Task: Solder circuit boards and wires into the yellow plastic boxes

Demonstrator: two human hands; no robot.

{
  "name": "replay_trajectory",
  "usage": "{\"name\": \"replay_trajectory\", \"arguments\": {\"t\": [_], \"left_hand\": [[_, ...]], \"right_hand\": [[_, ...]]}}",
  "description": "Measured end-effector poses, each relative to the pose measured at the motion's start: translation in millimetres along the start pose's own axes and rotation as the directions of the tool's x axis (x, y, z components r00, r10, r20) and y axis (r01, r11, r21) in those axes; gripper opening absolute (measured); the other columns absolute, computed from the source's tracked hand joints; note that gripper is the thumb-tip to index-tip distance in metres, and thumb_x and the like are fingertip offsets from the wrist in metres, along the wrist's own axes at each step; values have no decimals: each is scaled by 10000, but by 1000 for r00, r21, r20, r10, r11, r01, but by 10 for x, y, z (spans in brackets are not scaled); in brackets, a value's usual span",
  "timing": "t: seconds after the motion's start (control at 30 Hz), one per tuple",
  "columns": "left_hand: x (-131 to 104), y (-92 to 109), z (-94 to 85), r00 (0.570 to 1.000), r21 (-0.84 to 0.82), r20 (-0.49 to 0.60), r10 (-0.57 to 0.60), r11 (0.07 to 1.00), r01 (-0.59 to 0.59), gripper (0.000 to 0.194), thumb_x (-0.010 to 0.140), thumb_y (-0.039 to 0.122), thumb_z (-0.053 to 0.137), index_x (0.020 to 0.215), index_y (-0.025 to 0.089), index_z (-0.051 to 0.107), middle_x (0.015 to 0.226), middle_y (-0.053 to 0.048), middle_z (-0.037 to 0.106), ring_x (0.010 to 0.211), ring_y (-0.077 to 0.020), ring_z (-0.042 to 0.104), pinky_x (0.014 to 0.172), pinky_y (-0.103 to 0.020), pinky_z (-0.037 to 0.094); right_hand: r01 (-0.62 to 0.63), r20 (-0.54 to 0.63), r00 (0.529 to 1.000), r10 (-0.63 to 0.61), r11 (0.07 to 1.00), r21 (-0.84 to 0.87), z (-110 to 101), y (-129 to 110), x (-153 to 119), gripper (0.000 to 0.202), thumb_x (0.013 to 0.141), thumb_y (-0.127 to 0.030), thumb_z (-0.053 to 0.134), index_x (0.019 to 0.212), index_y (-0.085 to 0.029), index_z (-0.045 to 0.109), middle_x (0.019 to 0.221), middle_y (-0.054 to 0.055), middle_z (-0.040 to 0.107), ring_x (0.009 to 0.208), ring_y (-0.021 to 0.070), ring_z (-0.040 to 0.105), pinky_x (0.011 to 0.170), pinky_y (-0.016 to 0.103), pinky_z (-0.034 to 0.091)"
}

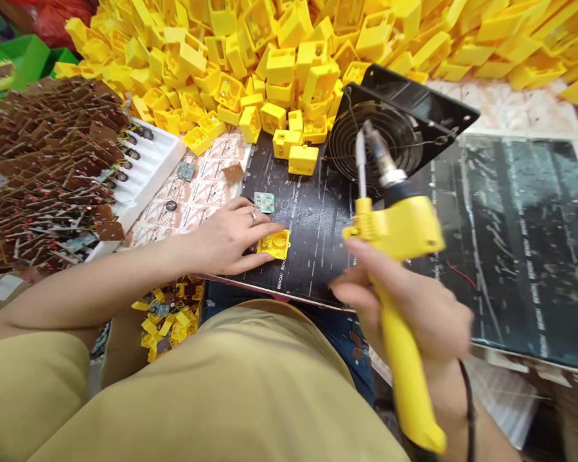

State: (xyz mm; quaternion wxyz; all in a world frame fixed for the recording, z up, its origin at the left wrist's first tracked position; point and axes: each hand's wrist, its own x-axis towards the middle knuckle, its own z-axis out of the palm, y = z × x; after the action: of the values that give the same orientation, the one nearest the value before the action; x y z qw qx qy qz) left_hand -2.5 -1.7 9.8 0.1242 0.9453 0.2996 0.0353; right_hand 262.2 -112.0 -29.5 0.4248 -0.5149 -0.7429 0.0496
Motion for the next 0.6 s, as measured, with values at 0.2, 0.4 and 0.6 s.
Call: {"name": "replay_trajectory", "arguments": {"t": [0.2,0.4,0.6], "left_hand": [[-235,-400,-115,966,-168,-180,-185,973,156,398,938,268,480,1309,168,586,1327,-116,647,1210,-230,616,1050,-391,464],[-39,-537,-90,984,40,94,-149,988,146,439,834,249,596,1263,158,599,1418,-147,569,1343,-307,501,1139,-495,352],[-212,-568,-122,955,298,86,-283,922,246,220,827,304,584,991,198,686,809,-52,701,782,-208,653,758,-320,492]], "right_hand": [[167,130,978,-165,986,-10,238,31,134,292,860,-275,730,1129,-268,617,1032,18,736,818,177,721,679,268,580],[271,225,934,-278,961,60,588,-87,293,371,890,-388,683,1179,-212,530,959,71,681,891,248,686,806,411,583],[231,199,952,-231,973,22,580,-82,253,382,890,-267,685,1228,-234,509,978,61,678,915,235,693,747,347,580]]}}
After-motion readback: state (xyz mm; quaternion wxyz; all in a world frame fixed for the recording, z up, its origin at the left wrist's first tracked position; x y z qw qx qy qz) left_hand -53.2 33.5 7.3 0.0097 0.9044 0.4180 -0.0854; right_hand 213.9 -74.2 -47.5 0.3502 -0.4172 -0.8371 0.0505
